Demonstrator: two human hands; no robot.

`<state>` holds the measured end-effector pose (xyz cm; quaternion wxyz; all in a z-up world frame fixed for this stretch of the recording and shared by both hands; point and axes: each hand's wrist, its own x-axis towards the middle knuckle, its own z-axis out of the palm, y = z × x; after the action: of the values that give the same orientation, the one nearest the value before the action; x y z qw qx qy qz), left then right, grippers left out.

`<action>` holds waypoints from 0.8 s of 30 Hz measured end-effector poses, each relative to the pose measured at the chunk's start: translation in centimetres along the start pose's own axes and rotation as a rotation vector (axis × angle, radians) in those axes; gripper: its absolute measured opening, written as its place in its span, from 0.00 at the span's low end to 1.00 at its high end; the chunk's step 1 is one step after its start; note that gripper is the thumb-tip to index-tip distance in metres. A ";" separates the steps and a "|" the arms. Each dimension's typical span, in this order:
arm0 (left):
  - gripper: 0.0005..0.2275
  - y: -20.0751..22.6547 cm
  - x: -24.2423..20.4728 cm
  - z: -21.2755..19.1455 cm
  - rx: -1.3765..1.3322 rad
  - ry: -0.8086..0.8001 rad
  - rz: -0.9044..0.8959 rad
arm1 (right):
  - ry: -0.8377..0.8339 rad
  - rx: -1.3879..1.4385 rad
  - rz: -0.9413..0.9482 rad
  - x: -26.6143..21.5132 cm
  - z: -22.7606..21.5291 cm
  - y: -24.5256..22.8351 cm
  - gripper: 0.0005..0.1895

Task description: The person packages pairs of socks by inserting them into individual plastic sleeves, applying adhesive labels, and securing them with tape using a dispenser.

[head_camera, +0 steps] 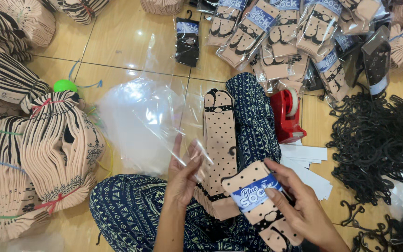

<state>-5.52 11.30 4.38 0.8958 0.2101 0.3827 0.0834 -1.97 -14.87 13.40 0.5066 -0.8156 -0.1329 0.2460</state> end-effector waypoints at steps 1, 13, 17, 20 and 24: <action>0.43 -0.8 -0.2 0.1 -0.001 -0.002 0.000 | 0.001 -0.001 -0.001 -0.3 0.1 0.0 0.32; 0.46 -3.7 -4.9 3.5 0.334 -0.123 0.147 | 0.172 0.071 0.013 -1.2 0.5 -0.2 0.33; 0.48 -4.2 -5.6 2.9 0.382 -0.489 0.291 | 0.080 0.274 0.105 -0.5 0.1 0.5 0.45; 0.49 -3.7 -5.7 2.8 0.477 -0.737 0.224 | -0.001 0.246 0.060 0.3 -0.7 3.5 0.32; 0.52 -6.6 -2.1 0.6 0.264 -0.477 -0.254 | 0.211 0.003 0.081 1.4 0.5 4.4 0.09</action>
<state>-6.61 4.56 3.22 0.9286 0.2891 0.1921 -0.1314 -1.20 -15.81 8.91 0.5086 -0.8409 -0.0457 0.1794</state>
